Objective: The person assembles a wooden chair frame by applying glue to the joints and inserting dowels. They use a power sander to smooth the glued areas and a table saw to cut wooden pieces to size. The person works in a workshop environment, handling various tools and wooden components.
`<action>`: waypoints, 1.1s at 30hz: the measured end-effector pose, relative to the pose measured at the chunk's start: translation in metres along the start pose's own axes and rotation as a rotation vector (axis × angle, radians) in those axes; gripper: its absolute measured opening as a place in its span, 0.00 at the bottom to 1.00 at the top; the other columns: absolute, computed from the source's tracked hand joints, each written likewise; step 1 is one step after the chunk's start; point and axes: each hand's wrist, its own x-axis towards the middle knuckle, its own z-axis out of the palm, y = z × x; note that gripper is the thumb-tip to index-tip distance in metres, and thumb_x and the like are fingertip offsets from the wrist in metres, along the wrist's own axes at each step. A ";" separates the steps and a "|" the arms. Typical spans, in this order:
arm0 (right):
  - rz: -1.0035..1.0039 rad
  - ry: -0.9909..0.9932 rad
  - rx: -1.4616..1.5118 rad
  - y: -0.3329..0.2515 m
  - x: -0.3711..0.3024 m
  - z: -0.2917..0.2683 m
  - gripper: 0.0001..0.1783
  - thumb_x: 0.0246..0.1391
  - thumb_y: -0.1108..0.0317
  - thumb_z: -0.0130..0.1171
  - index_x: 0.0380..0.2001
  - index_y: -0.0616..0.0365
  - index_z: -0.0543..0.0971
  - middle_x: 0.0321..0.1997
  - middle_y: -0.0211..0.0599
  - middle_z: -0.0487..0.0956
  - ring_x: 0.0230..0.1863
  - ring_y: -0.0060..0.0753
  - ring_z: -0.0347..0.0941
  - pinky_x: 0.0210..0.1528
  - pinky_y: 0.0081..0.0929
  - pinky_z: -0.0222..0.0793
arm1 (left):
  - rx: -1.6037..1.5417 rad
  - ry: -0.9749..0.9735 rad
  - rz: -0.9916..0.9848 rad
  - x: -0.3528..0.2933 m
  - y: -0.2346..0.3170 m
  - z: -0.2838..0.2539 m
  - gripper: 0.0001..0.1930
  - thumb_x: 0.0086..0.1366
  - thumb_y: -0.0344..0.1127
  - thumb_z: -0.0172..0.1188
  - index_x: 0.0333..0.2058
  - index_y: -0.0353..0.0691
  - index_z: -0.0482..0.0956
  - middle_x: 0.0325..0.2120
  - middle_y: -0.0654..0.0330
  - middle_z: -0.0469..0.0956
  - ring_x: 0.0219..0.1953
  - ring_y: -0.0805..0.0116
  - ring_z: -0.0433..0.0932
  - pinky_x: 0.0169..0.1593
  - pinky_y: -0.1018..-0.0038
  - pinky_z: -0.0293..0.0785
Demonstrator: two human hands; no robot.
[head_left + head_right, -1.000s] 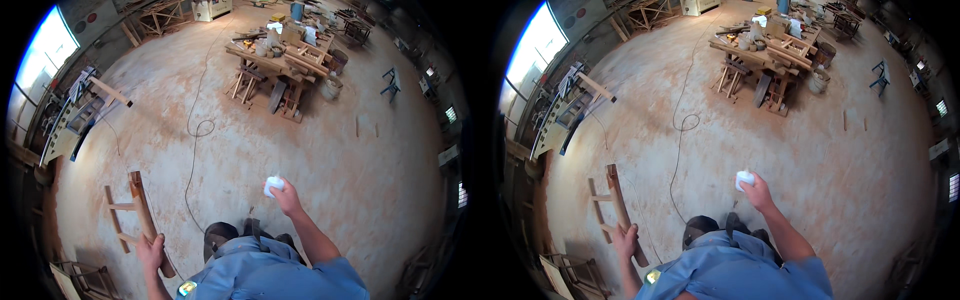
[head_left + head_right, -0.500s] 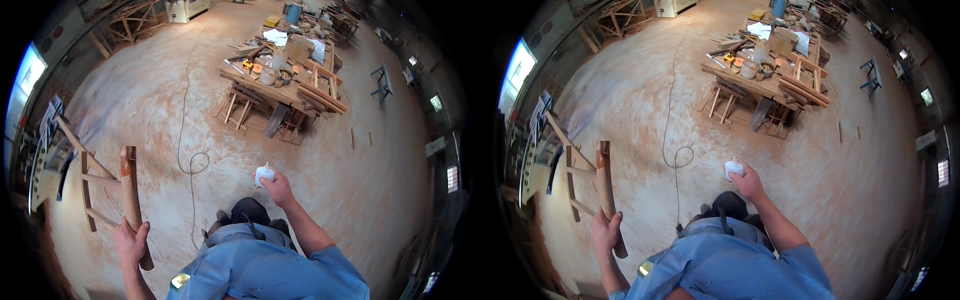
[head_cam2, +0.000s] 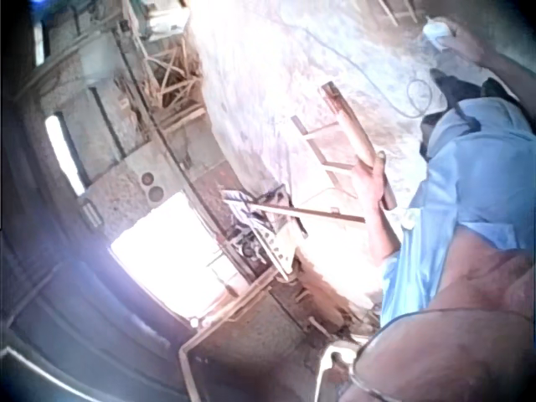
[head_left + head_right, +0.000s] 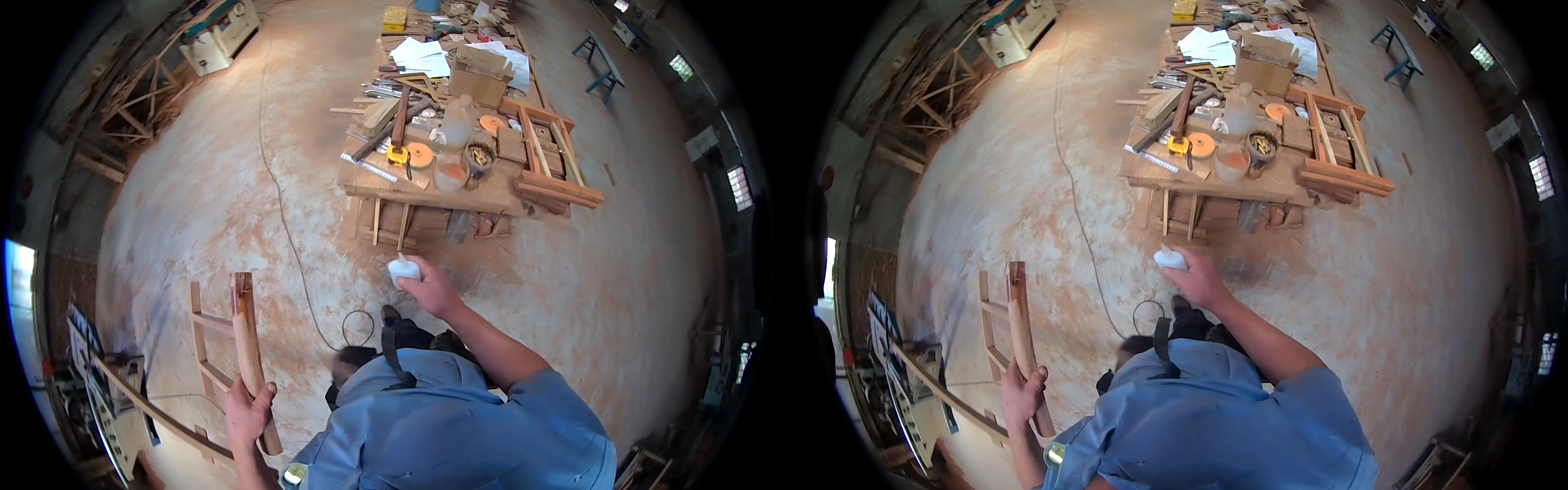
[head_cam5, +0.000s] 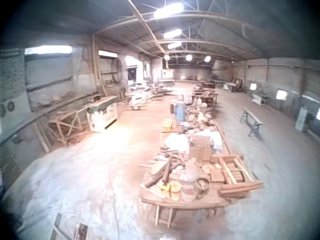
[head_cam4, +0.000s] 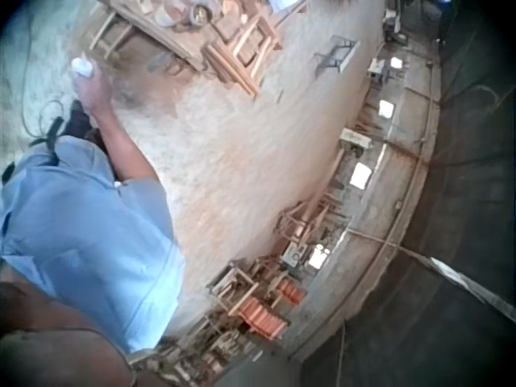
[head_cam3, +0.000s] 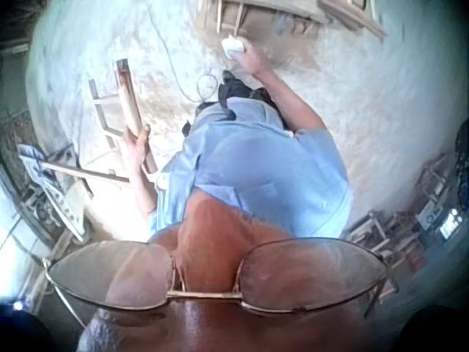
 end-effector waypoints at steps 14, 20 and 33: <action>-0.006 0.411 -0.092 -0.059 0.237 0.099 0.20 0.53 0.73 0.62 0.51 0.57 0.77 0.44 0.30 0.80 0.45 0.22 0.74 0.50 0.25 0.69 | -0.055 -0.371 0.083 0.401 -0.007 -0.093 0.20 0.56 0.44 0.63 0.37 0.31 0.75 0.21 0.56 0.78 0.25 0.67 0.78 0.32 0.69 0.74; 0.109 0.545 0.128 -0.077 0.278 0.152 0.20 0.56 0.74 0.62 0.53 0.58 0.76 0.46 0.26 0.79 0.46 0.18 0.73 0.51 0.21 0.68 | 0.115 -0.514 0.339 0.542 0.078 -0.123 0.21 0.53 0.47 0.65 0.36 0.32 0.77 0.21 0.50 0.80 0.27 0.55 0.82 0.34 0.64 0.75; 0.036 0.844 0.386 -0.077 0.437 0.152 0.19 0.56 0.75 0.60 0.52 0.59 0.75 0.44 0.26 0.79 0.46 0.17 0.73 0.50 0.21 0.68 | 0.663 -0.581 0.950 0.739 0.325 -0.086 0.23 0.55 0.52 0.64 0.32 0.34 0.75 0.25 0.44 0.78 0.37 0.43 0.78 0.42 0.56 0.73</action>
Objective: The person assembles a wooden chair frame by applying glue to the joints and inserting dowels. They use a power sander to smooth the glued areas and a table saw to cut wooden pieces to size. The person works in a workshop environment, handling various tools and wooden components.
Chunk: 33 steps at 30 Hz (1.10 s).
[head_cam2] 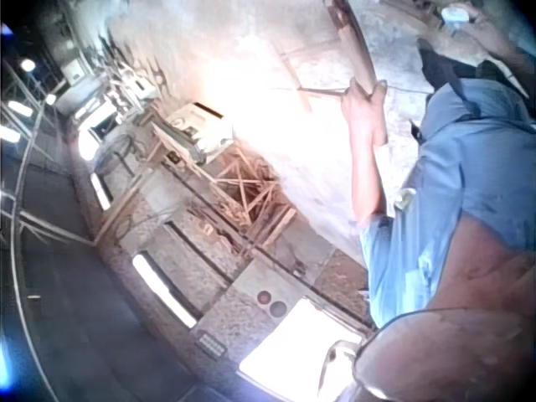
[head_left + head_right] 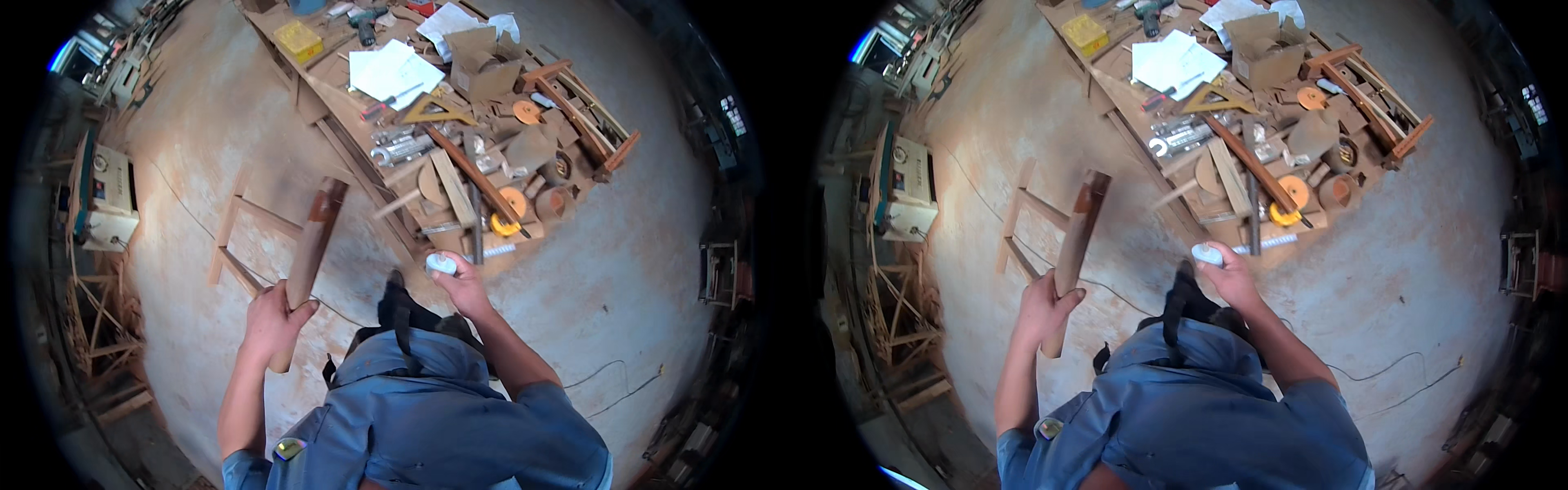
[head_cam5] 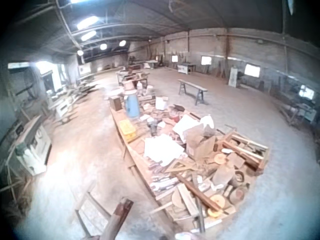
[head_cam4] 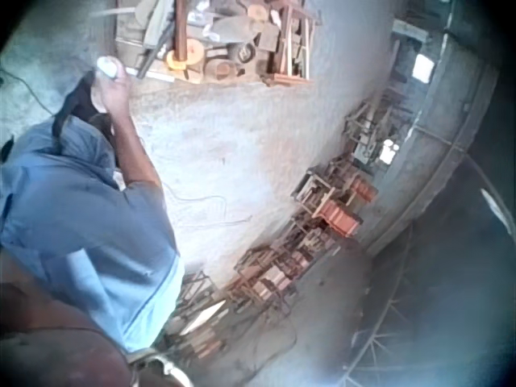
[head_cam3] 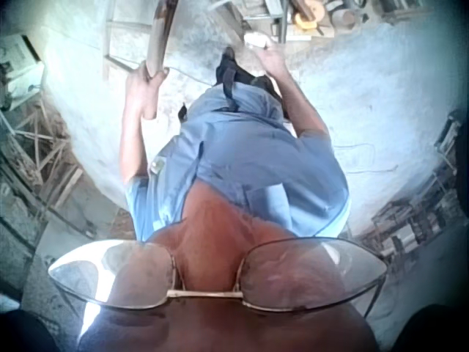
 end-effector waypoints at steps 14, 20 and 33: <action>-0.136 0.578 0.151 -0.042 0.059 0.036 0.20 0.53 0.80 0.60 0.51 0.60 0.76 0.52 0.32 0.77 0.52 0.22 0.72 0.55 0.23 0.67 | 0.384 -0.072 0.593 0.281 -0.037 -0.064 0.24 0.57 0.55 0.63 0.32 0.36 0.74 0.24 0.47 0.79 0.37 0.45 0.78 0.48 0.60 0.71; -0.034 0.810 0.202 -0.053 0.093 0.106 0.19 0.55 0.77 0.60 0.51 0.61 0.76 0.50 0.32 0.78 0.50 0.22 0.72 0.54 0.23 0.67 | 0.489 -0.068 0.845 0.413 -0.045 -0.086 0.21 0.57 0.53 0.61 0.32 0.37 0.73 0.19 0.50 0.79 0.28 0.52 0.81 0.50 0.62 0.70; -0.021 1.051 0.235 -0.088 0.143 0.210 0.17 0.54 0.76 0.61 0.48 0.59 0.78 0.57 0.38 0.75 0.57 0.30 0.70 0.59 0.29 0.65 | 0.555 -0.106 0.956 0.592 -0.003 -0.076 0.22 0.57 0.53 0.61 0.35 0.38 0.75 0.22 0.47 0.80 0.30 0.49 0.81 0.51 0.58 0.72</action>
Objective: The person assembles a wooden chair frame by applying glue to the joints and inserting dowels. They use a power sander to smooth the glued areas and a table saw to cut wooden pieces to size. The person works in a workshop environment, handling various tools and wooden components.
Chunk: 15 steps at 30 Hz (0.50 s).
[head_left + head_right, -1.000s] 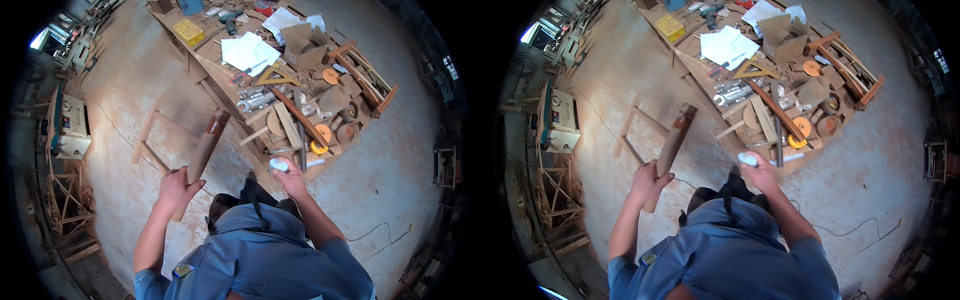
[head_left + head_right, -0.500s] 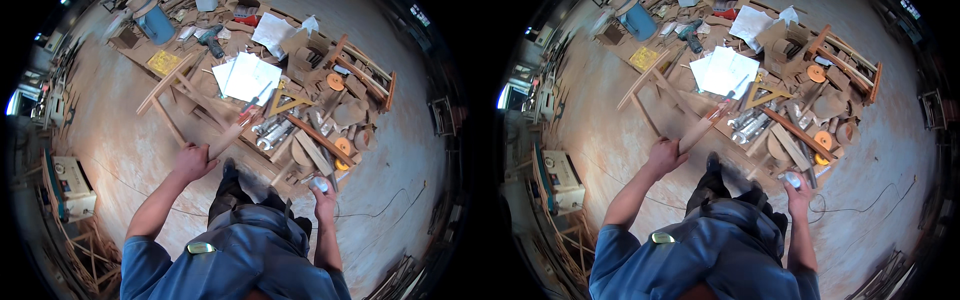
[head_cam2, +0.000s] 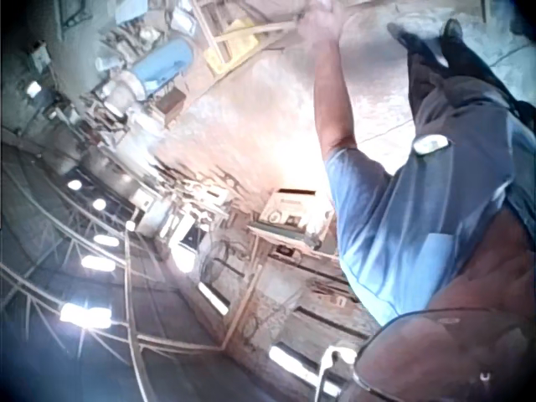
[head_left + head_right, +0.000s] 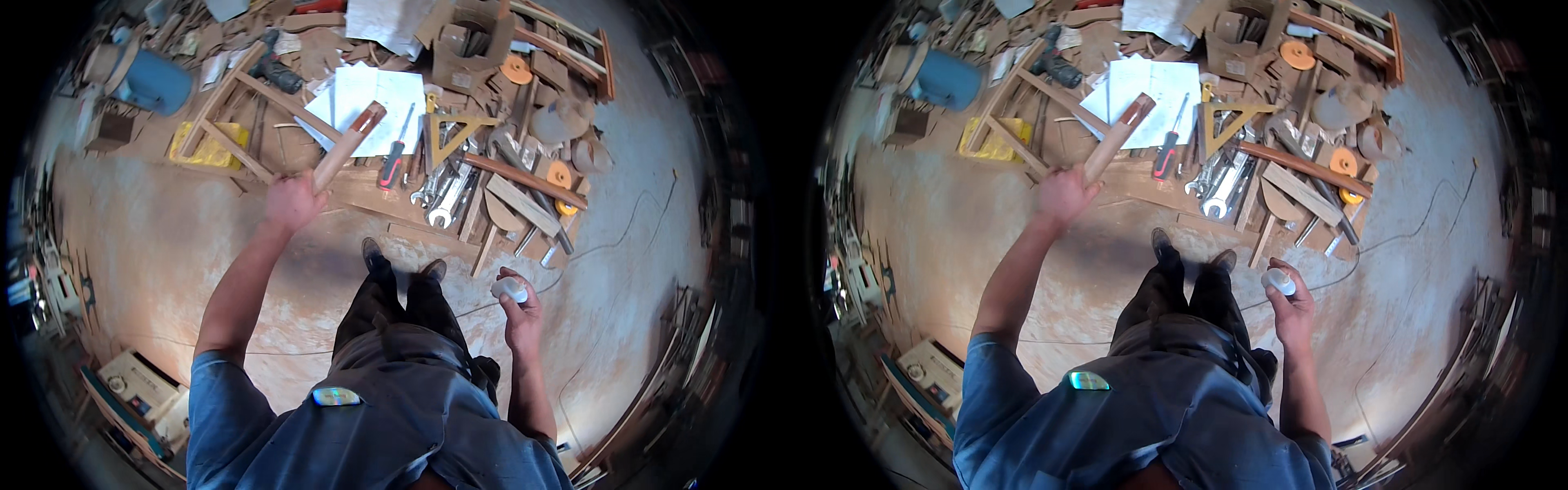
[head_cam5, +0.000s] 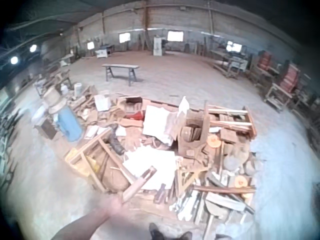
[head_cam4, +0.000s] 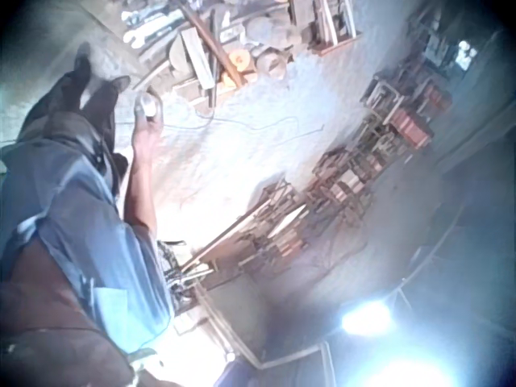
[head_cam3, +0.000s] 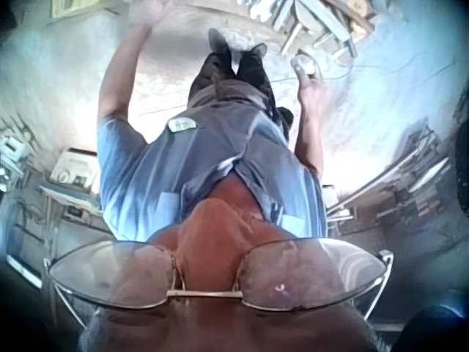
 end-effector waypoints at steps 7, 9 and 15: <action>0.041 0.089 0.047 0.011 -0.004 0.011 0.18 0.53 0.78 0.60 0.49 0.59 0.77 0.57 0.38 0.75 0.58 0.31 0.69 0.61 0.30 0.64 | 0.052 -0.051 0.013 0.038 -0.003 0.025 0.23 0.57 0.54 0.60 0.37 0.37 0.74 0.25 0.46 0.81 0.32 0.51 0.82 0.55 0.59 0.70; 0.041 0.085 0.037 0.012 0.000 0.014 0.18 0.52 0.79 0.60 0.48 0.59 0.77 0.57 0.38 0.75 0.59 0.31 0.69 0.61 0.31 0.63 | 0.071 -0.035 0.020 0.042 -0.003 0.031 0.21 0.56 0.53 0.61 0.35 0.38 0.75 0.24 0.49 0.81 0.32 0.53 0.82 0.53 0.59 0.69; 0.013 0.059 0.013 0.017 0.011 0.018 0.18 0.53 0.73 0.63 0.48 0.60 0.77 0.58 0.44 0.74 0.58 0.37 0.70 0.61 0.36 0.65 | 0.113 -0.006 0.053 0.044 -0.009 0.045 0.21 0.56 0.52 0.62 0.34 0.38 0.75 0.24 0.49 0.82 0.32 0.53 0.82 0.54 0.60 0.69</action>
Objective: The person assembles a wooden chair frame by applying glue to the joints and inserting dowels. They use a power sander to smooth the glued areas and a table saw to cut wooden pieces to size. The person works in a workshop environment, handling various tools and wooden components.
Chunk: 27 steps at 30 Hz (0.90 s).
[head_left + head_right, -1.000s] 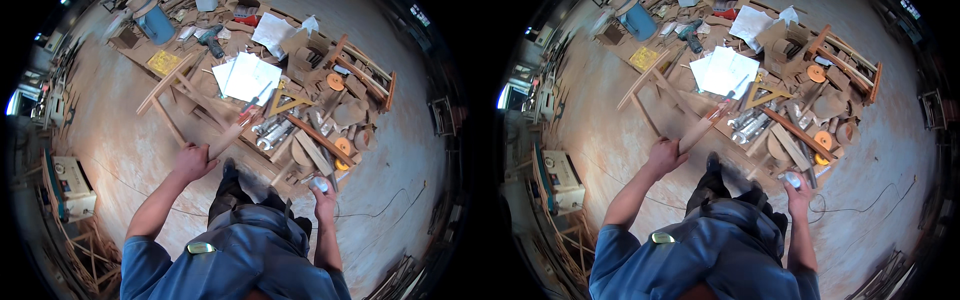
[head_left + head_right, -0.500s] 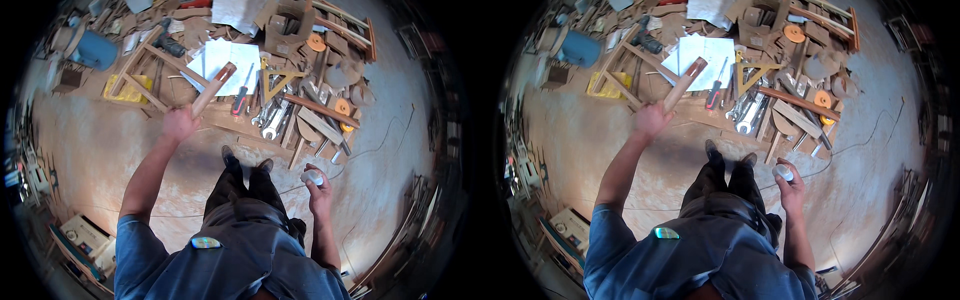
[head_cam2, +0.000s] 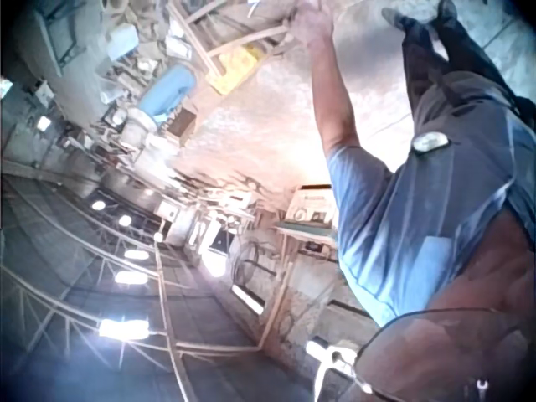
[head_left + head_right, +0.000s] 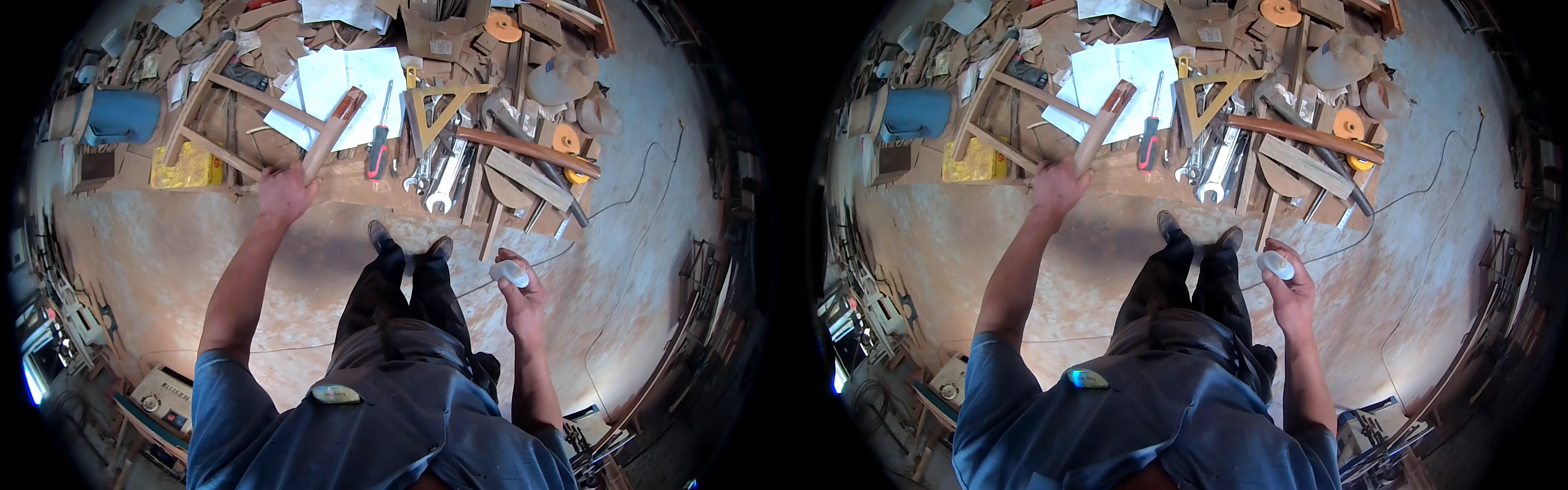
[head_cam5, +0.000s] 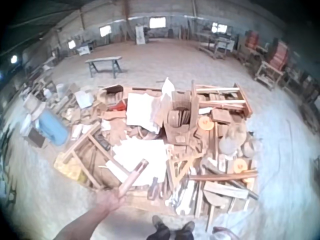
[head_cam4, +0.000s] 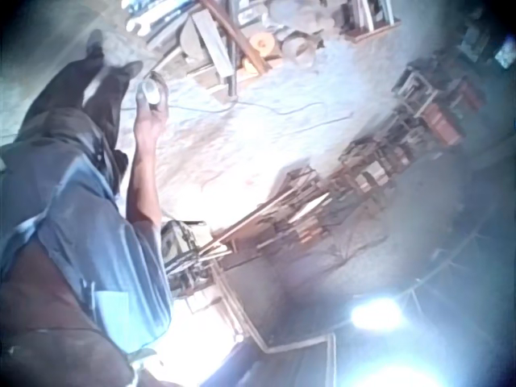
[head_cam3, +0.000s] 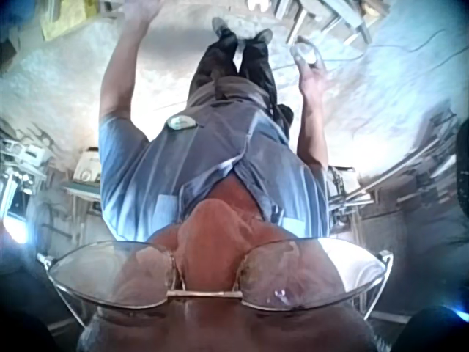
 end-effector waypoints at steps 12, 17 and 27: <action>-0.011 -0.103 0.065 0.006 0.021 0.025 0.18 0.53 0.80 0.61 0.48 0.59 0.77 0.55 0.37 0.73 0.56 0.31 0.69 0.59 0.27 0.63 | 0.025 0.037 0.107 -0.019 -0.005 0.009 0.22 0.54 0.51 0.66 0.32 0.36 0.74 0.24 0.48 0.80 0.36 0.49 0.80 0.56 0.59 0.67; -0.177 -0.074 -0.054 0.023 0.035 0.041 0.16 0.53 0.78 0.63 0.46 0.59 0.78 0.45 0.33 0.73 0.47 0.29 0.70 0.53 0.25 0.64 | 0.033 0.006 0.072 -0.021 -0.002 0.011 0.25 0.53 0.54 0.67 0.36 0.36 0.74 0.26 0.51 0.81 0.38 0.53 0.81 0.65 0.56 0.58; -0.101 -0.124 -0.161 0.045 0.061 0.068 0.14 0.56 0.77 0.61 0.45 0.58 0.73 0.43 0.29 0.73 0.46 0.23 0.69 0.52 0.22 0.64 | 0.107 0.081 0.076 -0.025 0.006 0.003 0.34 0.52 0.54 0.68 0.50 0.35 0.71 0.39 0.47 0.78 0.46 0.51 0.77 0.65 0.54 0.57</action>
